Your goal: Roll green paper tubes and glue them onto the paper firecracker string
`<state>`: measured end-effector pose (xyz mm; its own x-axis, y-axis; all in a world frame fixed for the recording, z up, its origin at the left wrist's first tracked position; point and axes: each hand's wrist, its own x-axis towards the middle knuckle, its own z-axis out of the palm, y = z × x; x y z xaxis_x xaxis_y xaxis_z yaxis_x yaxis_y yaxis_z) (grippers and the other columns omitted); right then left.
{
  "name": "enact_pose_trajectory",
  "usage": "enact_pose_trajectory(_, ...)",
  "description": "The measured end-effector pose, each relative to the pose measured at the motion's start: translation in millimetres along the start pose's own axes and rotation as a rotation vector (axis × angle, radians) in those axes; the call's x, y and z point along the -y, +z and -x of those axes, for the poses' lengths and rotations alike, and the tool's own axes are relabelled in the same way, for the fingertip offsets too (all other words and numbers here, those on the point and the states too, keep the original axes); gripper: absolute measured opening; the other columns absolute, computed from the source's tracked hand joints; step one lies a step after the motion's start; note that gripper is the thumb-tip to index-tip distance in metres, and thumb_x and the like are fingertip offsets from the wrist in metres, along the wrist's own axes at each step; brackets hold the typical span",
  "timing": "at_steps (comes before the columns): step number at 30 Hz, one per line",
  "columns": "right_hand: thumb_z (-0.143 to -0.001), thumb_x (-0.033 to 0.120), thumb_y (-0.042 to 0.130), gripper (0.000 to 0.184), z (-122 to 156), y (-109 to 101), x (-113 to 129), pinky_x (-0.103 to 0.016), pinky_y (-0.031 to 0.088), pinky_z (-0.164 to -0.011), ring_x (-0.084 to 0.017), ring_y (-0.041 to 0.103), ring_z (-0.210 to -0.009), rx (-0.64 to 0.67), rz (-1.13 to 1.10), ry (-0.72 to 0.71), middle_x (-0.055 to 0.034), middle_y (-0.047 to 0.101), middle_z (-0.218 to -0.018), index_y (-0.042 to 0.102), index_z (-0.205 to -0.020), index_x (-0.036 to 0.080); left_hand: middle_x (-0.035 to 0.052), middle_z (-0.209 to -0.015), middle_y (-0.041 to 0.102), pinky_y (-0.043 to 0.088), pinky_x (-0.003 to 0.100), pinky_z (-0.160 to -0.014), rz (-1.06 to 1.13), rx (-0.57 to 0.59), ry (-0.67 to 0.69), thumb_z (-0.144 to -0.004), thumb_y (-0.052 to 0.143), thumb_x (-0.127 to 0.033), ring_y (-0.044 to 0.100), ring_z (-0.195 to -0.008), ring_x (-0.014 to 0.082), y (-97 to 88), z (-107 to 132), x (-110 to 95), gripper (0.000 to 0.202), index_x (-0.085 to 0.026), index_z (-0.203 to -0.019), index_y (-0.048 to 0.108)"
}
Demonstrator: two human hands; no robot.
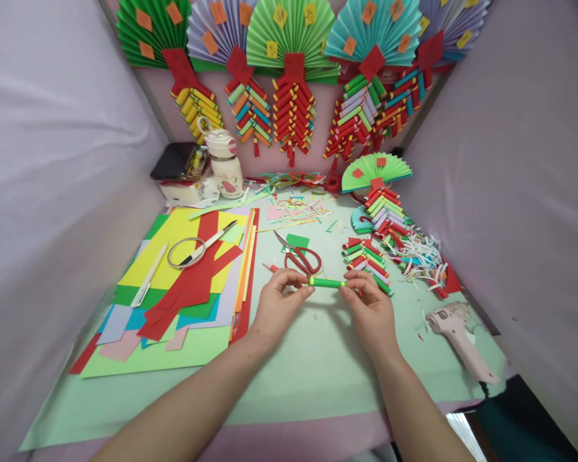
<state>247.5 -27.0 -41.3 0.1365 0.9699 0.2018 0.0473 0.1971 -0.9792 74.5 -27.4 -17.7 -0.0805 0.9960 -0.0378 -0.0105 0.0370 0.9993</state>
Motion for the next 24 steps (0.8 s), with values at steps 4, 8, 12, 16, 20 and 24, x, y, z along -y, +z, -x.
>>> enact_pose_trajectory(4, -0.077, 0.028, 0.069, 0.009, 1, 1, -1, -0.027, 0.045, -0.069, -0.017, 0.053, -0.094, 0.003, -0.014, -0.002, -0.0038, 0.053, -0.102, 0.064, -0.075, 0.022, 0.0023, -0.088, 0.059, 0.043, 0.027, -0.078, 0.02, 0.021, -0.008, -0.067, 0.071, -0.021, 0.057, -0.086, 0.016, 0.9, 0, 1, 0.01, -0.018, -0.073, 0.063)
enact_pose_trajectory(8, -0.077, 0.029, 0.069, 0.009, 2, 4, -1, -0.027, 0.045, -0.068, -0.017, 0.053, -0.093, 0.001, -0.007, 0.012, -0.0038, 0.053, -0.101, 0.064, -0.074, 0.022, 0.004, -0.093, 0.063, 0.044, 0.028, -0.08, 0.032, 0.019, -0.046, -0.067, 0.071, -0.023, 0.059, -0.089, 0.0172, 2.0, 0, 5, 0.012, -0.018, -0.077, 0.067)
enact_pose_trajectory(12, -0.077, 0.031, 0.069, 0.011, 5, 9, 0, -0.028, 0.047, -0.069, -0.018, 0.054, -0.094, -0.003, 0.002, 0.04, -0.0048, 0.053, -0.103, 0.064, -0.075, 0.021, 0.0025, -0.086, 0.064, 0.044, 0.027, -0.079, 0.047, -0.047, -0.054, -0.068, 0.072, -0.026, 0.059, -0.086, 0.0165, 3.2, 0, 8, 0.013, -0.018, -0.074, 0.065)
enact_pose_trajectory(16, -0.075, 0.031, 0.07, 0.013, 8, 16, 0, -0.027, 0.047, -0.069, -0.019, 0.053, -0.097, -0.028, -0.003, 0.052, -0.0054, 0.053, -0.104, 0.062, -0.076, 0.021, 0.0002, -0.08, 0.063, 0.045, 0.026, -0.076, 0.072, -0.074, -0.051, -0.068, 0.073, -0.027, 0.059, -0.08, 0.0147, 5.9, 3, 5, 0.015, -0.018, -0.073, 0.063)
enact_pose_trajectory(20, -0.074, 0.03, 0.07, 0.016, 8, 21, 0, -0.026, 0.045, -0.066, -0.018, 0.053, -0.094, -0.11, 0.003, 0.038, -0.0049, 0.053, -0.098, 0.058, -0.071, 0.02, 0.0002, -0.08, 0.063, 0.046, 0.025, -0.074, 0.047, -0.073, -0.051, -0.067, 0.074, -0.027, 0.059, -0.078, 0.0137, 7.5, 6, 3, 0.015, -0.017, -0.072, 0.064)
enact_pose_trajectory(24, -0.073, 0.032, 0.07, 0.019, 4, 21, 1, -0.026, 0.045, -0.064, -0.018, 0.054, -0.09, -0.114, -0.03, 0.054, -0.0052, 0.053, -0.097, 0.057, -0.068, 0.019, 0.0014, -0.082, 0.065, 0.047, 0.027, -0.076, 0.027, -0.052, -0.069, -0.067, 0.075, -0.031, 0.059, -0.078, 0.0143, 4.2, 4, 7, 0.018, -0.016, -0.075, 0.067)
